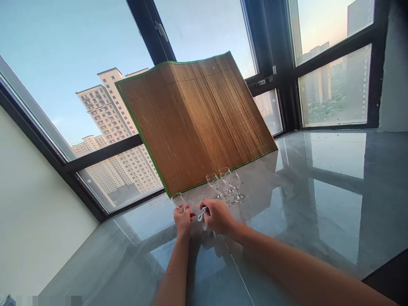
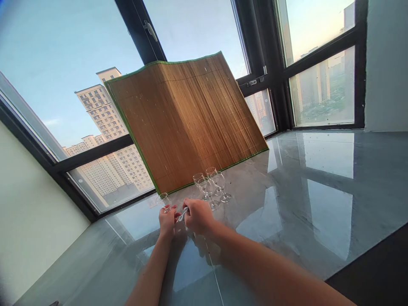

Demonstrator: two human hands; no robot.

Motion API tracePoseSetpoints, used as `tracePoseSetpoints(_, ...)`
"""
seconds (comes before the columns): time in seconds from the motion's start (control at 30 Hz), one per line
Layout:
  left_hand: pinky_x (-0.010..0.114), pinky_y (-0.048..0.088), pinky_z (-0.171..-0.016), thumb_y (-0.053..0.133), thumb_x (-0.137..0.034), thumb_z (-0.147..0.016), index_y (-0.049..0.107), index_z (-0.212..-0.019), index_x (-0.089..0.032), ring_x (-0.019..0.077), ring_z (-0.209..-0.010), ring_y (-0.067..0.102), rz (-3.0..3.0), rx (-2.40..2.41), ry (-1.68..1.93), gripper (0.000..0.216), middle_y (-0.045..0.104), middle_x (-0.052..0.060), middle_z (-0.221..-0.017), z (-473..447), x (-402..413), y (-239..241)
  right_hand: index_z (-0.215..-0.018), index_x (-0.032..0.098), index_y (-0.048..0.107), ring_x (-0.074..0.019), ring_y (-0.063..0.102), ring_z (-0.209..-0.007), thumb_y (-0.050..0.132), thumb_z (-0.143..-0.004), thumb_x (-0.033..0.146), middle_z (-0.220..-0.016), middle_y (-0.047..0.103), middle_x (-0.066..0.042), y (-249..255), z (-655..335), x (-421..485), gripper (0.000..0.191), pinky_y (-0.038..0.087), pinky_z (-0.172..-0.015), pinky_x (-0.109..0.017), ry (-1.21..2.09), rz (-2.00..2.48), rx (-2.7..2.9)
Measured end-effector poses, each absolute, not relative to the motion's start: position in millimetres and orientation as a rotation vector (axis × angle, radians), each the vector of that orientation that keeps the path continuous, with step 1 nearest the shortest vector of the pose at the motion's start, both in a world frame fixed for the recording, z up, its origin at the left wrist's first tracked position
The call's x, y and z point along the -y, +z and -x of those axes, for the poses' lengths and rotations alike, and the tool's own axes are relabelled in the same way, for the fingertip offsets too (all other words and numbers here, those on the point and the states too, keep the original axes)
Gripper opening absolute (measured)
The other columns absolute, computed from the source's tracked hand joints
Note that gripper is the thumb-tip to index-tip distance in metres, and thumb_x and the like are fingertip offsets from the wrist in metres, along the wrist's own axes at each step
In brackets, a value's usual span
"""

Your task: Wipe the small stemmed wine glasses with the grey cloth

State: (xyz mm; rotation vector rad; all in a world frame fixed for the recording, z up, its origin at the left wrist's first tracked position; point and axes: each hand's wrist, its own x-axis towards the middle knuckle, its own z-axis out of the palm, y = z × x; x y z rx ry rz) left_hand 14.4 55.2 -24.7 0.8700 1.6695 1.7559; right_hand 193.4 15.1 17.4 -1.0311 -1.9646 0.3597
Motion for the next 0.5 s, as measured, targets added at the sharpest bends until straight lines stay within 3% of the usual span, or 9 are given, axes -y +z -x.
tracePoseSetpoints(0.27,0.021,0.032,-0.042,0.060,-0.017,-0.065,0.041,-0.125,-0.017,0.0099,-0.047,0.053,-0.700,-1.890,1.743,0.062,0.060,0.001,-0.082,-15,-31,-16,-0.090,0.021,0.069,-0.0174,0.065,-0.073,0.053,-0.076,0.013,-0.083,0.075,-0.004,6,-193,-21,0.023,0.031,-0.062,-0.026,0.340,1.096,1.992)
tracePoseSetpoints(0.4,0.025,0.038,-0.048,0.061,-0.025,-0.067,0.053,-0.111,-0.020,0.0116,-0.049,0.052,-0.802,-1.996,1.694,0.045,0.062,0.002,-0.081,1,12,0,-0.090,0.021,0.070,-0.0179,0.066,-0.075,0.055,-0.079,0.013,-0.086,0.076,-0.005,3,-195,-21,0.021,0.031,-0.062,-0.026,0.339,1.146,2.039)
tracePoseSetpoints(0.5,0.031,0.046,-0.066,0.060,-0.032,-0.073,0.060,-0.101,-0.023,0.0208,-0.070,0.065,-1.315,-2.451,1.376,0.029,0.068,0.005,-0.086,43,61,19,-0.093,0.022,0.071,-0.0182,0.067,-0.076,0.056,-0.079,0.015,-0.088,0.076,-0.005,4,-197,-20,0.022,0.031,-0.061,-0.026,0.330,1.192,2.091)
